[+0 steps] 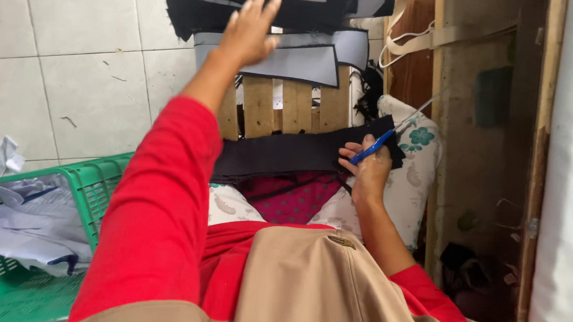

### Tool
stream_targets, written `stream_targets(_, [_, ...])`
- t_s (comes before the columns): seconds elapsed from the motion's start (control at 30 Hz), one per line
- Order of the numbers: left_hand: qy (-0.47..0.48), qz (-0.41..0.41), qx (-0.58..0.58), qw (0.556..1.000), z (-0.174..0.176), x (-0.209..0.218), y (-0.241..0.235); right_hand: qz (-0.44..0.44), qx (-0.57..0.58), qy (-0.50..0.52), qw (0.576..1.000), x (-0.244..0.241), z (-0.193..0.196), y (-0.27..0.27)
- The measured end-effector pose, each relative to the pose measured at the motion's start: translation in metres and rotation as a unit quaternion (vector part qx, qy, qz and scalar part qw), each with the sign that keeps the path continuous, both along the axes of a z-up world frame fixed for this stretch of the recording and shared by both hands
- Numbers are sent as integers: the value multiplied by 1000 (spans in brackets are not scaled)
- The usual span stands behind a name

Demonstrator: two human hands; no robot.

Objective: The person sits on the floor and uses blue-handled scissors to cut a piece of black fabric that has a white paper pattern attached to it. They trim the edges of the fabric, remove the paper pattern, and then fold the cut fabric piece.

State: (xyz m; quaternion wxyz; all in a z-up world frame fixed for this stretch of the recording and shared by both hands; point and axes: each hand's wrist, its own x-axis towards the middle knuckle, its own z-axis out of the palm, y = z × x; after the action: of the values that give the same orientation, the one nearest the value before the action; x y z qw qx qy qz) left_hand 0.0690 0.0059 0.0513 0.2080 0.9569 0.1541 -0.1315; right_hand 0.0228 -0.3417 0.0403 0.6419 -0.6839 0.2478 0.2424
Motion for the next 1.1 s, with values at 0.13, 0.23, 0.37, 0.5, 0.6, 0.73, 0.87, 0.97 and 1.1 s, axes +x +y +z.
stream_targets(0.13, [59, -8, -67, 996, 46, -83, -48, 16, 5, -15, 1000, 0, -8, -1])
stream_targets(0.23, [121, -90, -192, 970, 42, -146, -80, 30, -8, -33, 999, 2, -24, -5])
stream_targets(0.37, [100, -178, -62, 977, -4, -200, -99, 27, -7, -75, 997, -1, -26, -4])
stream_targets(0.5, [146, -47, -153, 976, -25, -174, -73, 35, -5, -144, 989, -8, -10, 3])
stream_targets(0.6, [154, -6, -12, 988, -37, -148, -46, 39, -2, -196, 980, -8, -14, 4])
stream_targets(0.73, [5, 39, 64, 997, -43, -146, -59, 38, 4, -236, 971, -10, -20, 2])
stream_targets(0.87, [-6, 53, 57, 997, -45, -139, -62, 13, -25, -328, 944, -8, -21, 0])
stream_targets(0.97, [73, 77, 7, 994, -51, -138, -57, 10, -38, -377, 925, 5, -30, 4])
stream_targets(1.1, [-93, 107, 83, 986, -59, -141, -61, 5, -28, -380, 925, 4, -36, 3])
